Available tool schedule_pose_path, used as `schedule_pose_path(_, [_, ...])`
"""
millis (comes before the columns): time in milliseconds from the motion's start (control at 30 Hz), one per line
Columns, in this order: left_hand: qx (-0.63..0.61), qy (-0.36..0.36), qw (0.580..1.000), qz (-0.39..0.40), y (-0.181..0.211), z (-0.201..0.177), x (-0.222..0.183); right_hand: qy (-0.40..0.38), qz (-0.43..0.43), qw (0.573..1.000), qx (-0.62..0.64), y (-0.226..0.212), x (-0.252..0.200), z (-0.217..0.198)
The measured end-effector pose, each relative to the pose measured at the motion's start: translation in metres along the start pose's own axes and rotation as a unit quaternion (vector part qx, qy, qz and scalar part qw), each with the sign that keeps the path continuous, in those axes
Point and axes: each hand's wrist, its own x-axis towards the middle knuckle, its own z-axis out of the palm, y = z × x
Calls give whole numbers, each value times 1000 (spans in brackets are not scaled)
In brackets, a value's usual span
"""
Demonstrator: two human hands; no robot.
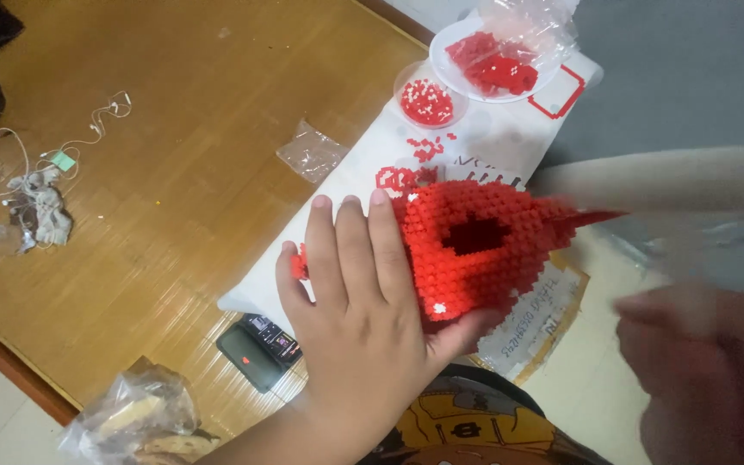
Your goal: Assembling a complex red block structure by connecting pieces and using a mallet to secure them.
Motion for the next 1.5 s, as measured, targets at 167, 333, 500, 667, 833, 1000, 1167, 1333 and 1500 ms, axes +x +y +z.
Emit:
schedule_pose_path(167, [-16, 4, 1000, 0, 0, -3, -1, -193, 151, 949, -196, -22, 23, 3])
schedule_pose_path(333, [-10, 6, 1000, 7, -2, -4, -1, 58, -24, 997, 52, 10, 9, 9])
schedule_pose_path(500, [-14, 18, 1000, 5, -1, -1, -1, -178, 375, 898, 145, 71, 46, -17])
schedule_pose_path(667, [-10, 40, 999, 7, -2, -1, 0, 130, 138, 974, 122, -7, 20, 4])
schedule_pose_path(833, [-3, 28, 1000, 5, -1, 0, 0, -109, 128, 968, -184, -13, 42, -4])
schedule_pose_path(1000, [-12, 38, 999, 3, -3, 1, 1, -145, 359, 851, 354, 59, 47, -27])
schedule_pose_path(1167, [3, 33, 999, 6, -2, 1, 1, -84, 142, 977, -136, 4, 41, -16])
schedule_pose_path(1333, [-3, 40, 999, 3, -2, 0, 3, -393, 478, 647, 445, 214, 54, -40])
schedule_pose_path(1500, [-7, 40, 999, 5, -2, 1, 0, -118, 7, 989, -87, 45, 21, -15])
